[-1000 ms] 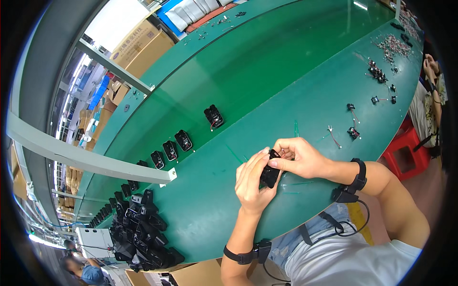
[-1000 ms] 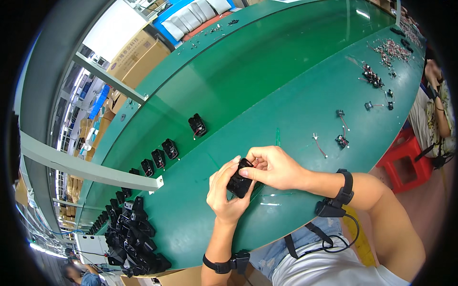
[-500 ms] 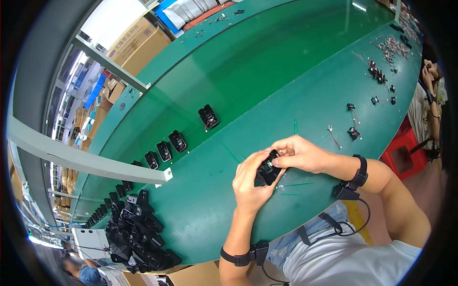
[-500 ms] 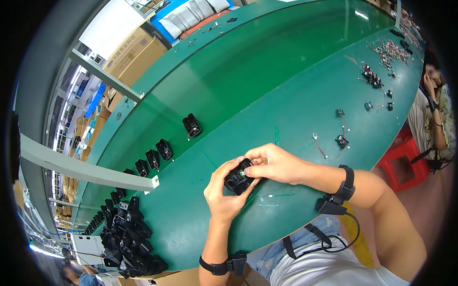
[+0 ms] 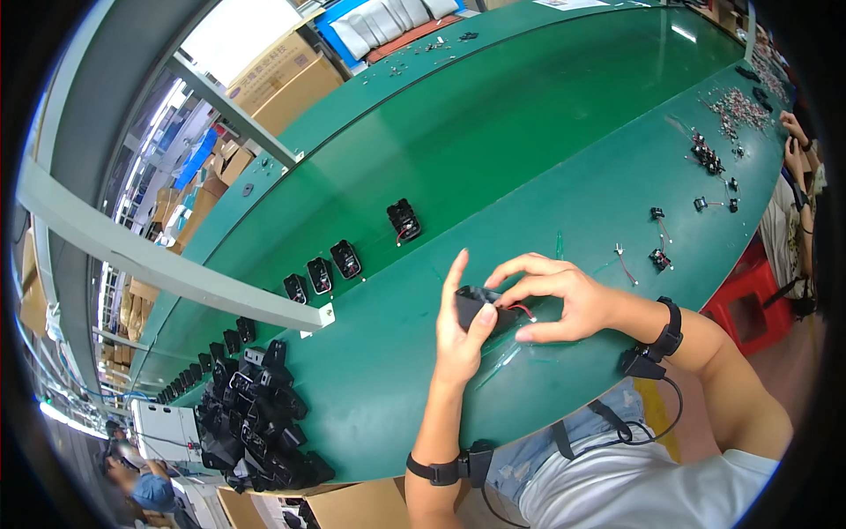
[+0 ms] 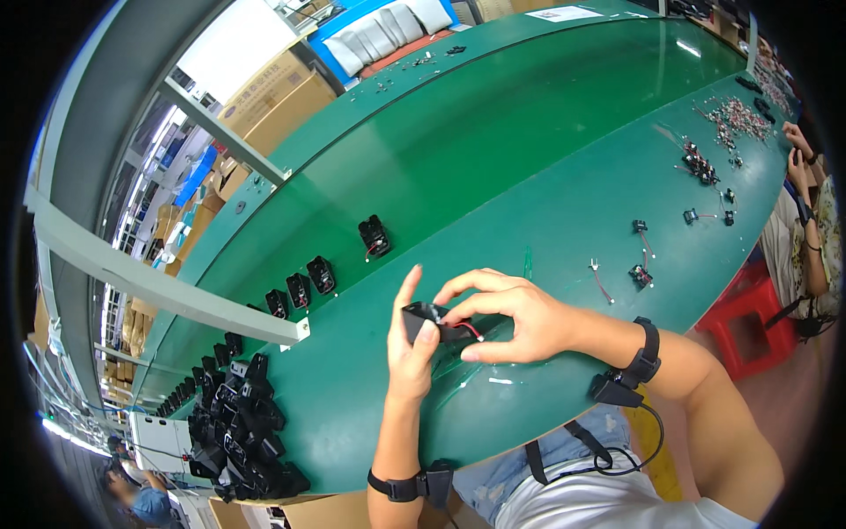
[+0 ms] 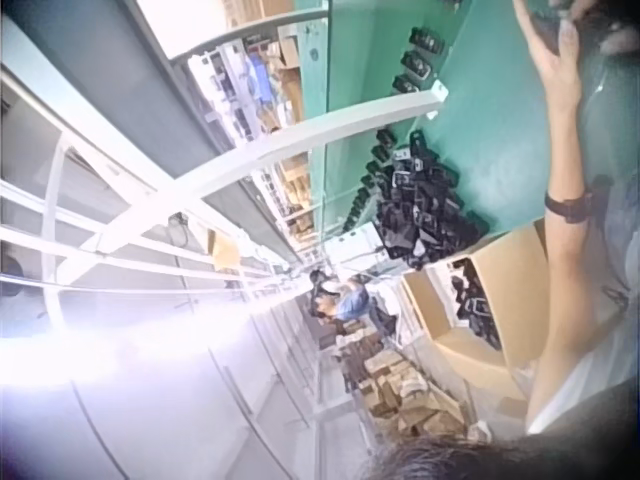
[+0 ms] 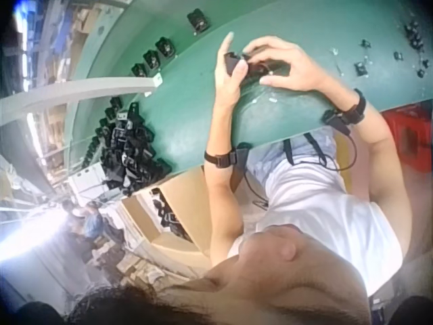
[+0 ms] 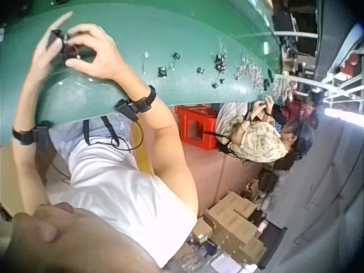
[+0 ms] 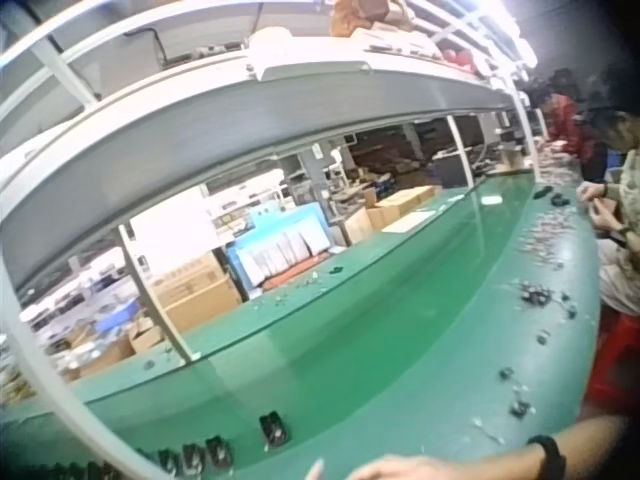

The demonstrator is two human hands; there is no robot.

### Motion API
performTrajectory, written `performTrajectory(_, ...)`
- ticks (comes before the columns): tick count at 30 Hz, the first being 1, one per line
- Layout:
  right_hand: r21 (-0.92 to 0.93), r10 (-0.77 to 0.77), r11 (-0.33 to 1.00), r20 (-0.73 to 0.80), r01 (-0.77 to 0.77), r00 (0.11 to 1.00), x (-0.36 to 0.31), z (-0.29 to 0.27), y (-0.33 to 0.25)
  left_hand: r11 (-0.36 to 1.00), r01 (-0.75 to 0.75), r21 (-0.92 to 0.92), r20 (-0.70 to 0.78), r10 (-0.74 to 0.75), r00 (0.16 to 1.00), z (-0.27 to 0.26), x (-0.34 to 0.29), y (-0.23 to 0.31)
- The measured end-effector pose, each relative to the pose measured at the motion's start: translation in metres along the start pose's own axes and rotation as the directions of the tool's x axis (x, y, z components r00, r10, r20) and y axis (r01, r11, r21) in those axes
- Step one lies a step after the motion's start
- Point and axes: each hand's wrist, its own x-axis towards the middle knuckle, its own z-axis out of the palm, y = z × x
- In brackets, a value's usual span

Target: The person assembles small black electronic housings by inserting wired circuit boards into the plastic shells. They pick up a housing and a circuit board, connect them, and place the finished unit on the green table. The process is repeated continuously with components from a nearby pile.

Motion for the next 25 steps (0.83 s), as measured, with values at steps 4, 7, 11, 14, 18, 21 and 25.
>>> performTrajectory(4, 0.172, 0.081, 0.982, 0.014, -0.082, 0.997, -0.002, 0.006, 0.012, 0.986, 0.167, -0.020, 0.089, -0.165, 0.982, 0.000, -0.006, -0.005)
performTrajectory(7, 0.368, 0.127, 0.916, 0.108, -0.158, 0.986, -0.006, 0.009, 0.017, 0.976, 0.215, 0.023, 0.150, -0.216, 0.965, -0.006, 0.000, -0.004)
performTrajectory(11, 0.521, 0.301, 0.770, 0.212, -0.368, 0.930, -0.006, 0.005, 0.011, 0.967, 0.255, 0.024, 0.175, -0.255, 0.951, -0.004, -0.002, -0.006)
performTrajectory(14, 0.523, 0.300, 0.780, 0.170, -0.343, 0.939, -0.008, 0.007, 0.015, 0.958, 0.285, -0.018, 0.227, -0.274, 0.934, -0.006, -0.003, -0.004)
performTrajectory(18, 0.511, 0.413, 0.723, 0.220, -0.465, 0.884, -0.004, 0.010, 0.016, 0.948, 0.319, 0.018, 0.142, -0.318, 0.937, -0.004, -0.004, -0.004)
performTrajectory(21, 0.529, 0.398, 0.711, 0.240, -0.463, 0.885, -0.009, 0.018, 0.010, 0.948, 0.255, 0.188, 0.082, -0.274, 0.958, -0.009, -0.008, -0.011)
performTrajectory(25, 0.245, 0.269, 0.921, 0.164, -0.303, 0.949, 0.011, 0.027, 0.009, 0.682, 0.129, 0.720, -0.184, 0.008, 0.983, -0.031, -0.045, 0.025)
